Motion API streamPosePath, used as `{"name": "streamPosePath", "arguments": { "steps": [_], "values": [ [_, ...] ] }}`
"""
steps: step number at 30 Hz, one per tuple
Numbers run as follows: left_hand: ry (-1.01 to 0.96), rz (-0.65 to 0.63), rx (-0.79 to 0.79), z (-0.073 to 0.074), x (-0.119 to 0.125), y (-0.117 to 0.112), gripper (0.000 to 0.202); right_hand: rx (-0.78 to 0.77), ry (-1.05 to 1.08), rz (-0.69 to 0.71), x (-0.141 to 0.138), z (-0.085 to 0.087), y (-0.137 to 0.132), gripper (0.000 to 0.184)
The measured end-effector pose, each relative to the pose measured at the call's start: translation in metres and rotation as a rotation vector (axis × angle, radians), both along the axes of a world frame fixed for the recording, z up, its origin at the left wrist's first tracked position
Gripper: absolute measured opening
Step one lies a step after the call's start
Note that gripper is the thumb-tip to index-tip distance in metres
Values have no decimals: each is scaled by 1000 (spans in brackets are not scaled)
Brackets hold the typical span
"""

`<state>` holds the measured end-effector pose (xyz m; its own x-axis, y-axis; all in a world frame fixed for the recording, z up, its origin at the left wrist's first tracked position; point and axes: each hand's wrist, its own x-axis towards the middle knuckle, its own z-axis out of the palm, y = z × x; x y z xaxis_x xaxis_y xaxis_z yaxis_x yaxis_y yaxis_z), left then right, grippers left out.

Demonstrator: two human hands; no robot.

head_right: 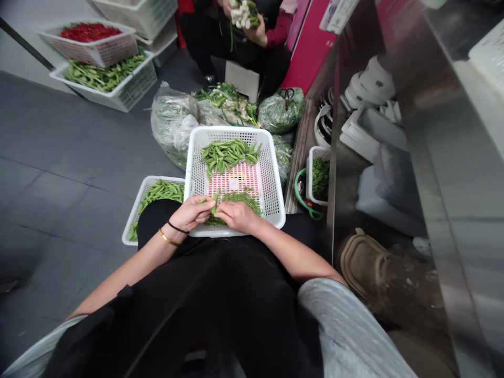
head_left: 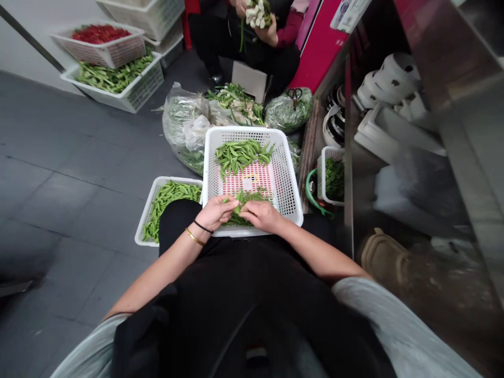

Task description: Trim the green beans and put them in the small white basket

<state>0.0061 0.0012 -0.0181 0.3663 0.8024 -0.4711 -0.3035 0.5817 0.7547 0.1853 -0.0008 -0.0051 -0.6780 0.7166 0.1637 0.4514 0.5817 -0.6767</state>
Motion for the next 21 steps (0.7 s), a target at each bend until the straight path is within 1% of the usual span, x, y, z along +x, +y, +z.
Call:
{"name": "streamPosePath", "arguments": {
  "steps": [2, 4, 5, 6, 7, 8, 9, 10, 11, 12, 13, 15, 16, 17, 18, 19, 21],
  "values": [
    [-24, -75, -6, 3, -2, -4, 37, -186, 72, 73, 3, 4, 0, 23],
    [-35, -149, -8, 5, -4, -6, 35, -425, 151, 116, 9, 7, 4, 24],
    [-37, -177, -9, 5, -6, -7, 34, -523, 205, 87, 15, 8, 9, 25],
    [-36, -200, -12, 6, -8, -7, 33, -588, 266, 16, 22, 8, 15, 28],
    [-34, -215, -14, 5, -11, -7, 33, -607, 326, -94, 30, 9, 21, 30],
    [-33, -221, -14, 5, -13, -7, 32, -580, 373, -224, 38, 9, 27, 32],
    [-32, -221, -15, 4, -15, -7, 32, -515, 393, -351, 45, 10, 33, 33],
    [-33, -218, -17, 4, -16, -7, 30, -424, 380, -446, 51, 12, 36, 33],
    [-34, -218, -21, 3, -17, -7, 29, -313, 332, -493, 53, 14, 38, 32],
    [-33, -219, -23, 2, -17, -6, 28, -197, 250, -482, 53, 17, 37, 32],
    [-30, -225, -24, 2, -17, -6, 26, -83, 142, -417, 50, 19, 34, 33],
    [2, -263, -12, 4, -15, -4, 25, 96, -98, -206, 37, 23, 25, 28],
    [42, -288, 13, 7, -14, -3, 24, 145, -204, -91, 30, 24, 22, 23],
    [100, -317, 61, 10, -13, -2, 23, 165, -282, 12, 23, 24, 19, 19],
    [172, -352, 136, 14, -12, -2, 21, 162, -322, 97, 18, 24, 18, 20],
    [245, -389, 231, 19, -11, -2, 19, 140, -317, 162, 14, 23, 18, 23],
    [349, -448, 438, 29, -8, -4, 21, 22, -187, 227, 9, 21, 20, 24]
  ]
}}
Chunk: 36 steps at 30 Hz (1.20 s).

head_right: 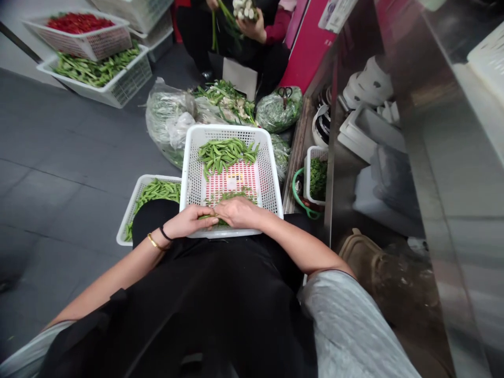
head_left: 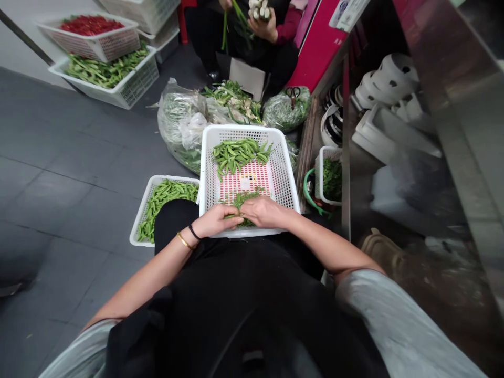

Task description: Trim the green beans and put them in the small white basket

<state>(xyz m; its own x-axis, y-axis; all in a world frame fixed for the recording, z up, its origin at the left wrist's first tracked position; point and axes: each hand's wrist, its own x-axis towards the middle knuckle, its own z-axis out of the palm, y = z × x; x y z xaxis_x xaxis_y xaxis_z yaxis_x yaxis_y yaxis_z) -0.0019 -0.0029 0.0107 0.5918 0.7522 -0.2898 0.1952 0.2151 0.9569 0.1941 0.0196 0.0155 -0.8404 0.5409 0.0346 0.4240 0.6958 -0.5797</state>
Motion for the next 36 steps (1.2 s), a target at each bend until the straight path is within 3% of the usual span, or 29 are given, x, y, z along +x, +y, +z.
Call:
{"name": "streamPosePath", "arguments": {
  "steps": [2, 3, 6, 8, 10, 12, 13, 14, 17, 20, 22, 26, 29, 32, 34, 36],
  "values": [
    [4, 19, 158, 6, 4, -3, 23, -226, 206, -92, -4, -3, 2, 27],
    [-6, 95, 214, 6, 5, -4, 25, -346, 312, -182, -7, -5, 2, 28],
    [-47, 528, 277, -2, 6, -2, 29, -558, 512, -456, -11, -14, 2, 33],
    [-128, 831, 222, -12, -1, 6, 30, -563, 434, -452, -6, -23, 7, 33],
    [-270, 1008, 121, -20, -13, 17, 30, -555, 158, -277, 5, -31, 20, 26],
    [-427, 978, -34, -27, -23, 25, 26, -499, -161, -151, 14, -41, 45, 27],
    [-494, 902, -127, -30, -26, 28, 23, -421, -282, -173, 14, -47, 60, 35],
    [-547, 809, -222, -33, -28, 28, 19, -310, -375, -249, 12, -54, 76, 42],
    [-628, 576, -458, -40, -22, 23, 20, 36, -547, -496, -12, -79, 123, 36],
    [-672, 484, -557, -43, -14, 15, 18, 68, -598, -516, -39, -104, 153, 33],
    [-677, 461, -581, -43, -13, 12, 21, 63, -587, -515, -45, -113, 160, 32],
    [-558, 500, -643, -49, -11, 14, 25, 78, -520, -545, -29, -108, 138, 27],
    [-458, 596, -650, -55, -1, 17, 32, 47, -204, -558, -12, -86, 94, 20],
    [-446, 659, -604, -56, 11, 16, 33, -31, 127, -431, -5, -63, 39, 17],
    [-485, 629, -585, -55, 16, 14, 31, -45, 235, -295, -5, -53, 10, 18],
    [-526, 582, -576, -53, 18, 10, 34, -69, 301, -257, -6, -46, -7, 18]
  ]
}}
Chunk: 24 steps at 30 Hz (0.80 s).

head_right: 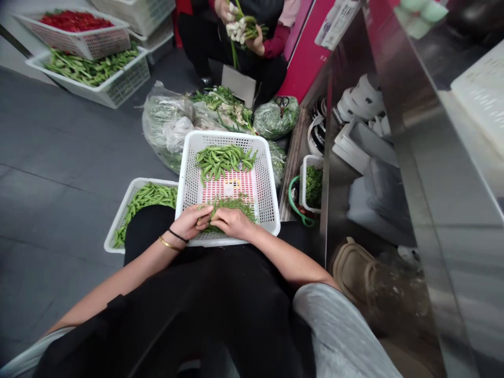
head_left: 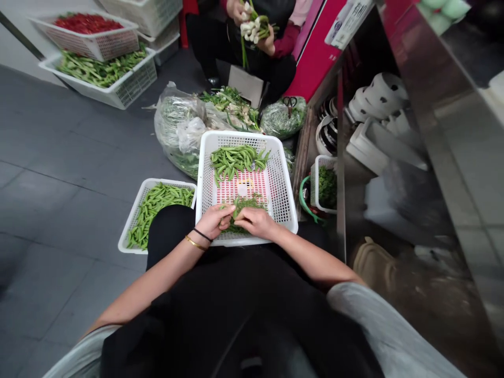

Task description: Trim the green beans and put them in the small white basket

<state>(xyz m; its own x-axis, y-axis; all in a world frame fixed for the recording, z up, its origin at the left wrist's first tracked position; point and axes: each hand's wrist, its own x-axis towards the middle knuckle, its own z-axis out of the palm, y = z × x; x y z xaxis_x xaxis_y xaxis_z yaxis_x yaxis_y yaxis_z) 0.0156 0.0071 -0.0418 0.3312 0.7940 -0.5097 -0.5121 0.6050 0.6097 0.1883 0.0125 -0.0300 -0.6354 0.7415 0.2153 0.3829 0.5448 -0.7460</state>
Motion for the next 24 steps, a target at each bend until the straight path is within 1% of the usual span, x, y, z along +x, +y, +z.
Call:
{"name": "streamPosePath", "arguments": {
  "steps": [1, 2, 4, 5, 6, 8, 9, 10, 11, 12, 13, 15, 16, 17, 18, 19, 21, 22, 23, 24],
  "values": [
    [-14, -2, 15, 2, 0, -2, 34, -39, 31, -33, 0, 3, -4, 18],
    [-21, 10, 32, 3, -1, -4, 35, -111, 64, -84, 0, 5, -5, 19],
    [-11, 46, 74, 8, -2, -9, 35, -336, 130, -157, 0, 10, -5, 25],
    [1, 41, 92, 10, -3, -11, 34, -473, 160, -142, -1, 12, -4, 29],
    [14, 12, 107, 13, -4, -12, 33, -605, 187, -90, -1, 14, -4, 31],
    [26, -102, 129, 19, -6, -14, 31, -808, 222, 62, -1, 18, -4, 33],
    [26, -163, 138, 22, -8, -15, 30, -866, 233, 120, 1, 20, -3, 33],
    [25, -213, 150, 24, -11, -15, 30, -896, 249, 142, 4, 22, -1, 32],
    [27, -247, 162, 27, -14, -14, 29, -901, 274, 117, 8, 23, 2, 32],
    [32, -269, 173, 30, -18, -14, 29, -885, 309, 50, 14, 24, 6, 32],
    [41, -281, 182, 32, -22, -13, 29, -848, 350, -50, 21, 25, 12, 33],
    [64, -299, 186, 34, -29, -11, 28, -709, 397, -283, 35, 27, 23, 34],
    [74, -310, 181, 34, -32, -11, 28, -605, 375, -376, 40, 29, 27, 34],
    [82, -321, 174, 34, -34, -10, 27, -476, 317, -436, 43, 32, 29, 34],
    [89, -335, 169, 33, -35, -10, 26, -326, 227, -447, 44, 34, 28, 34],
    [94, -351, 168, 32, -35, -9, 25, -169, 114, -406, 41, 37, 25, 36],
    [107, -398, 184, 30, -34, -9, 24, 110, -138, -218, 30, 43, 16, 37],
    [128, -421, 203, 30, -33, -8, 24, 207, -257, -114, 23, 46, 12, 32],
    [170, -444, 233, 32, -32, -8, 24, 265, -358, -22, 17, 48, 9, 29],
    [229, -469, 284, 34, -31, -8, 24, 291, -426, 53, 11, 51, 7, 29]
  ]
}}
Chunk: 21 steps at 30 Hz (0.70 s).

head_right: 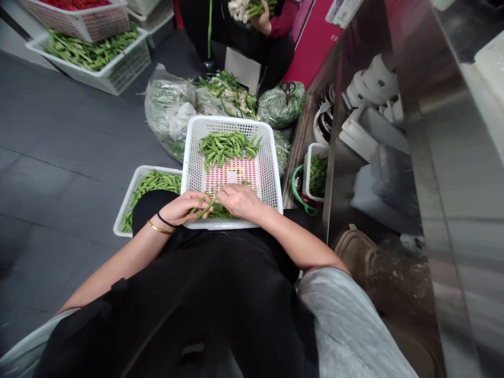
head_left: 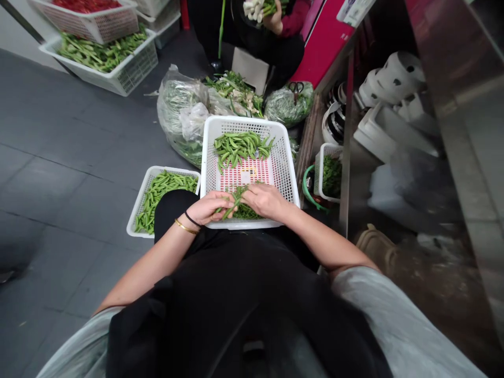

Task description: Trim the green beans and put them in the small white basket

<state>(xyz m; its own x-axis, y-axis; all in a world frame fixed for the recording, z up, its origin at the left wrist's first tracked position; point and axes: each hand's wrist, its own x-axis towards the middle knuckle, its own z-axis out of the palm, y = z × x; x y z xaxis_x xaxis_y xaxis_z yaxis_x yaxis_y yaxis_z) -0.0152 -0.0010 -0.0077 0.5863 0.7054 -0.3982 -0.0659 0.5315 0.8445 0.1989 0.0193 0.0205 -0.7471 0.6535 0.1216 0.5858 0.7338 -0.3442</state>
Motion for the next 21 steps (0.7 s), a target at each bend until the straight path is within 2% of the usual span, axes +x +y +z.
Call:
{"name": "streamPosePath", "arguments": {
  "steps": [2, 4, 5, 6, 7, 9, 11, 13, 14, 16, 18, 19, 21],
  "values": [
    [98, -56, 192, 8, 3, -1, 25, -49, -14, 105, -10, 3, 0, 32],
    [138, -85, 403, 16, 7, -4, 28, -216, 150, 163, -16, 5, 2, 31],
    [128, -55, 478, 20, 9, -5, 29, -329, 281, 148, -19, 5, 3, 32],
    [105, 25, 518, 22, 11, -6, 30, -445, 426, 95, -21, 4, 3, 33],
    [78, 156, 524, 23, 13, -6, 31, -548, 562, 14, -21, 2, 4, 34],
    [35, 504, 468, 22, 10, -3, 31, -693, 725, -144, -14, -4, 6, 35],
    [-6, 814, 357, 17, 0, 4, 27, -772, 641, -205, 4, -13, 11, 38],
    [-77, 953, 217, 11, -15, 12, 27, -778, 313, -205, 23, -22, 19, 37],
    [-129, 958, 142, 8, -23, 15, 28, -719, 117, -225, 29, -26, 24, 36],
    [-237, 882, 5, 4, -33, 17, 27, -538, -180, -286, 26, -36, 33, 38],
    [-312, 770, -76, 1, -34, 15, 20, -400, -307, -342, 3, -49, 39, 38],
    [-332, 713, -92, 0, -33, 13, 19, -396, -336, -363, -12, -56, 41, 39],
    [-356, 612, -89, -1, -29, 8, 21, -481, -437, -368, -43, -71, 46, 40]
  ]
}}
